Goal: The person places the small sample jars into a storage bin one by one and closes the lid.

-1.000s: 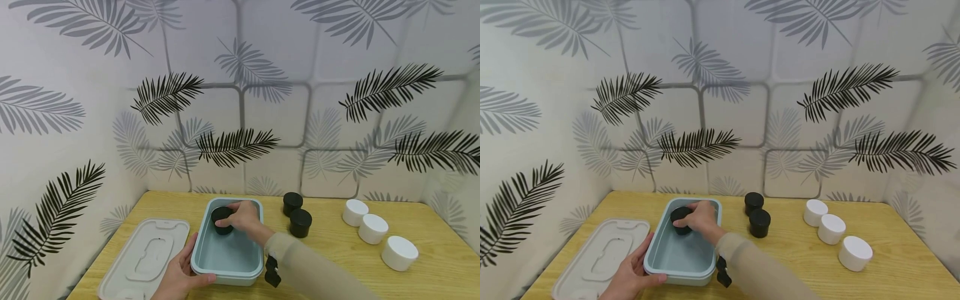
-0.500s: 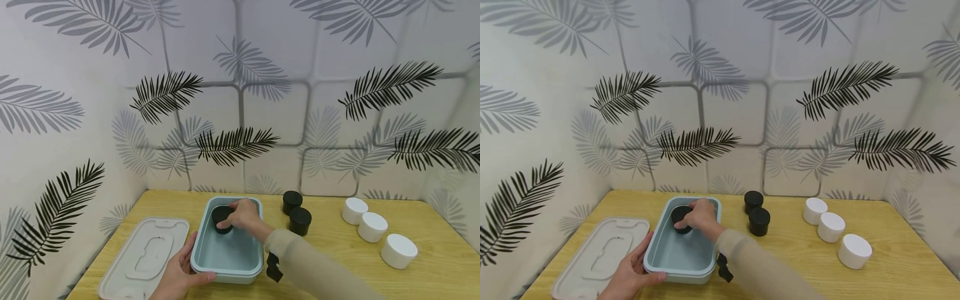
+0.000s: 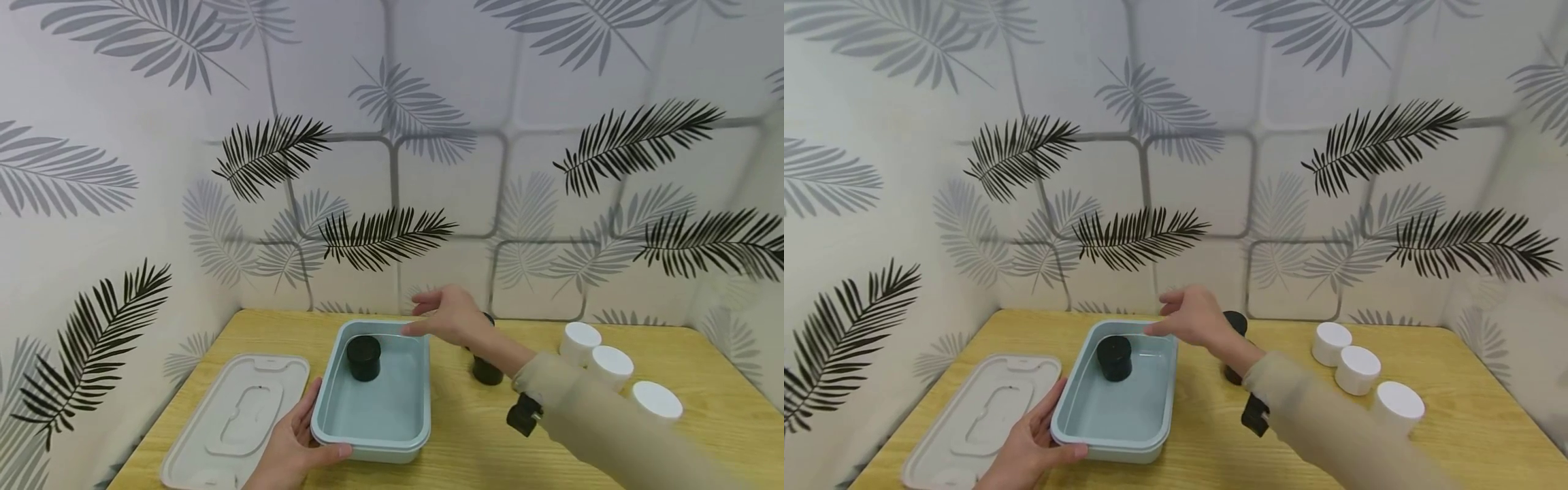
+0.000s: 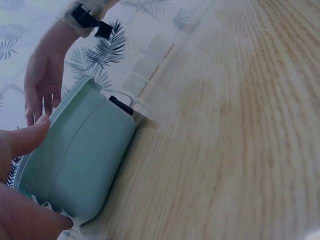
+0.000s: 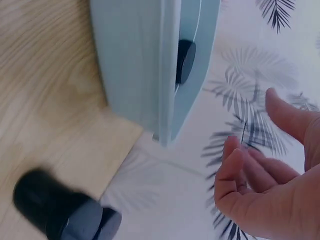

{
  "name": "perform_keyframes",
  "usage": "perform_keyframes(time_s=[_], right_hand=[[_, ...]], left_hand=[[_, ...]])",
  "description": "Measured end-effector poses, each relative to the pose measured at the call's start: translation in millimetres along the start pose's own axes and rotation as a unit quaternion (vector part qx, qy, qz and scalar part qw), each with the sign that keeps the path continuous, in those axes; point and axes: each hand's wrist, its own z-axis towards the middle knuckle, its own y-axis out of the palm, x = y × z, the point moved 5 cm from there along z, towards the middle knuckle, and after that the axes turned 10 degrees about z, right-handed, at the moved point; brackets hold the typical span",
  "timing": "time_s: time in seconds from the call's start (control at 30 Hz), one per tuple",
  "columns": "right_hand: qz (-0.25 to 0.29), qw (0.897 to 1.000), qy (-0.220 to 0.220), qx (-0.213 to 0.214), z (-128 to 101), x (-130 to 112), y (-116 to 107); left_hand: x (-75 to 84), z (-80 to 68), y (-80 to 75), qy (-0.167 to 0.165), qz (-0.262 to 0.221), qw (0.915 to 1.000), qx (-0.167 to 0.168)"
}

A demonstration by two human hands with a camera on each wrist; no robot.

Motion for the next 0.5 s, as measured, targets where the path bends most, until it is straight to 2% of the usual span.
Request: perform_keyframes(time_s=[0.13,0.27,0.5], right_hand=[[0.003,1.0,-0.024,0.0,-13.1,13.0,-34.5],[0.011,1.0,-0.02,0.009,-27.9,34.1,-61.9],[0.016,1.0,-0.012,-0.006,-55.2,78.6,-86.1]], left_hand=[[2.2,-0.1,0.2,-0.003,0.007,1.0,-0.004],[1.8,0.4,-0.4,-0.007,0.017,0.9998,-0.004],[-0.5,1.0,-0.7,-0.008,0.018,0.9998,-0.01]])
